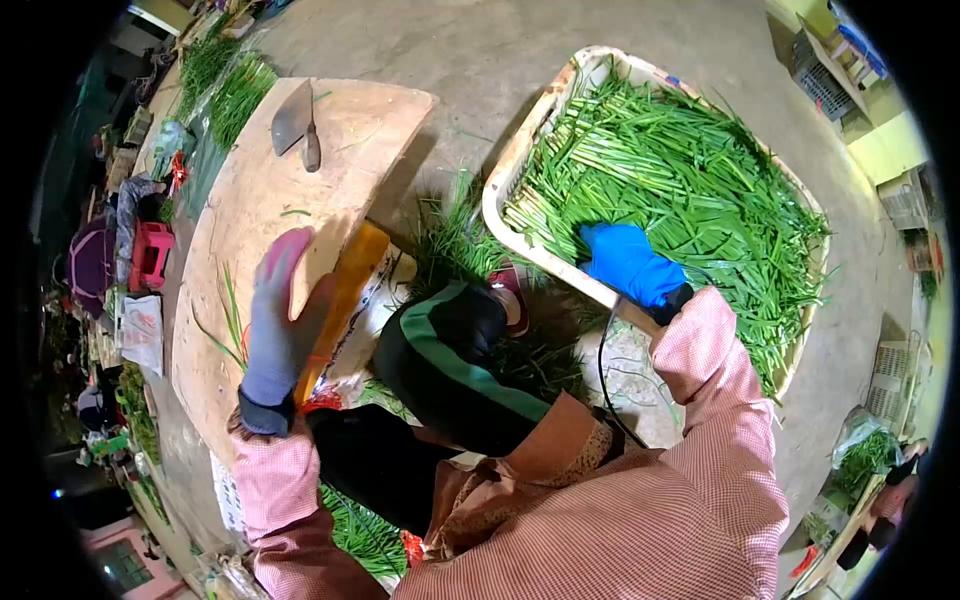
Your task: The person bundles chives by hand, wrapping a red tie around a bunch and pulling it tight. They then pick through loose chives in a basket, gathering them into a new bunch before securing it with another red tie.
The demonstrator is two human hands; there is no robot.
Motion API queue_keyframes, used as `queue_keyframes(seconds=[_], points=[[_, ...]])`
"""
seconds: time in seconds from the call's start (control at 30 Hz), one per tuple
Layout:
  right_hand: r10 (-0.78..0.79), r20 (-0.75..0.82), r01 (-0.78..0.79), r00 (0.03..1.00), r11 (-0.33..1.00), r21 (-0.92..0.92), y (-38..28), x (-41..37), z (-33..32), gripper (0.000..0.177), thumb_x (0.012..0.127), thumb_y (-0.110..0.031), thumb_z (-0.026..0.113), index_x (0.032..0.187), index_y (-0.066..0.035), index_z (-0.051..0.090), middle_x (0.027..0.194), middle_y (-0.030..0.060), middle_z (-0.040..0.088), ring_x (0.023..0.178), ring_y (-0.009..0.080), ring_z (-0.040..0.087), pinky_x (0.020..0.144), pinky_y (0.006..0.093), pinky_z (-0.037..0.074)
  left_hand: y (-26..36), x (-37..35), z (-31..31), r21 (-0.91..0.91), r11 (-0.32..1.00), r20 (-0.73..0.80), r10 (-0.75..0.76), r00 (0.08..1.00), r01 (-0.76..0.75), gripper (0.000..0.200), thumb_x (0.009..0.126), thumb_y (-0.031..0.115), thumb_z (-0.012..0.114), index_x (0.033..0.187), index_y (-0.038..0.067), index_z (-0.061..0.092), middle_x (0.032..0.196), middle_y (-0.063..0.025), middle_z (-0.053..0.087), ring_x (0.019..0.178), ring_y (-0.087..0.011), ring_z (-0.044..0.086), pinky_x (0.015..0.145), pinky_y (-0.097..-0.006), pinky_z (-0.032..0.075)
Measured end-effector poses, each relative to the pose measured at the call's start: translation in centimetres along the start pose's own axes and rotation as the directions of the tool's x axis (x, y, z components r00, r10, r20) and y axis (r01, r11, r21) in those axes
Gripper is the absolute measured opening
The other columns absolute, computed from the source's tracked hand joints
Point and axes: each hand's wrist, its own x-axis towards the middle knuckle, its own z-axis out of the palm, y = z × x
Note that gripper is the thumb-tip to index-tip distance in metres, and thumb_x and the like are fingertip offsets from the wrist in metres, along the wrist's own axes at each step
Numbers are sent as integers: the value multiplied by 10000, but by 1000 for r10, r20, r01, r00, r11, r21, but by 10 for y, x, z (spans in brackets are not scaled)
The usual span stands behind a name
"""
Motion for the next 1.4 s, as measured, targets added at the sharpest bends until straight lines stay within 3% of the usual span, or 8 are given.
queue_keyframes(seconds=[0.27, 0.43, 0.67, 0.97, 1.17, 1.27, 1.33, 1.4], points=[[12, 182, -2, 983, 999, -53, 9, 20, 9, 496, 608, -280, 697, 979, 7, 538, 869, 203, 570, 773, 367, 582, 661, 431, 473, 26, 45, 69, -156, 985, 195, 100, 976, -70, 498, 772, 186, 620, 1205, 10, 450, 1143, -176, 495, 1036, -349, 475, 870, -399, 395], [62, 1, -62, 998, 988, 139, 7, 18, 35, 238, 672, -186, 629, 776, -8, 511, 717, 243, 573, 665, 422, 570, 572, 473, 454, 33, 59, 100, -249, 968, 295, 51, 954, 25, 459, 782, 137, 626, 1199, 28, 467, 1160, -160, 498, 1015, -284, 522, 834, -321, 422], [112, 114, -144, 987, 930, 339, 25, 14, 39, 376, 630, -253, 649, 907, -6, 585, 808, 238, 584, 743, 419, 559, 640, 451, 457, 30, 70, 122, -367, 926, 323, 33, 946, 93, 459, 793, 174, 626, 1193, 9, 474, 1153, -154, 507, 1012, -241, 530, 809, -297, 425], [184, 137, -228, 973, 695, 682, 52, -4, 24, 389, 612, -161, 647, 952, 20, 593, 724, 183, 579, 628, 172, 530, 598, 341, 442, 51, 87, 149, -294, 947, 482, 29, 876, 131, 529, 802, 219, 610, 1213, -50, 414, 1137, -194, 511, 1078, -269, 491, 907, -341, 384], [371, 36, -244, 928, 530, 812, 59, -24, -6, 322, 637, -126, 664, 923, 13, 622, 649, 81, 596, 564, 89, 477, 556, 261, 429, 75, 117, 176, -412, 674, 816, -27, 577, 613, 461, 802, 267, 607, 1132, -28, 480, 1030, -62, 539, 899, -142, 527, 766, -291, 430], [407, 45, -262, 912, 495, 828, 77, -33, 5, 314, 646, -122, 669, 927, 12, 624, 675, 76, 617, 577, 86, 497, 569, 264, 440, 78, 105, 217, -609, 515, 575, -238, 783, 603, 486, 809, 286, 607, 1170, -6, 464, 1037, -62, 535, 925, -147, 515, 770, -301, 423], [414, -16, -223, 910, 522, 823, 75, -36, 0, 316, 649, -138, 681, 923, 10, 627, 669, 80, 619, 579, 87, 505, 576, 271, 445, 67, 102, 242, -615, 345, 656, -274, 703, 709, 579, 825, 340, 588, 1273, 31, 392, 1107, -77, 532, 990, -195, 511, 809, -317, 421], [392, -88, -148, 916, 532, 834, 79, -38, 7, 314, 651, -145, 685, 920, 7, 629, 673, 82, 623, 584, 88, 507, 583, 277, 449, 77, 98, 257, -810, -181, 581, -375, 722, 558, 606, 839, 412, 551, 1313, 83, 367, 1192, -82, 501, 1047, -244, 495, 858, -364, 408]])
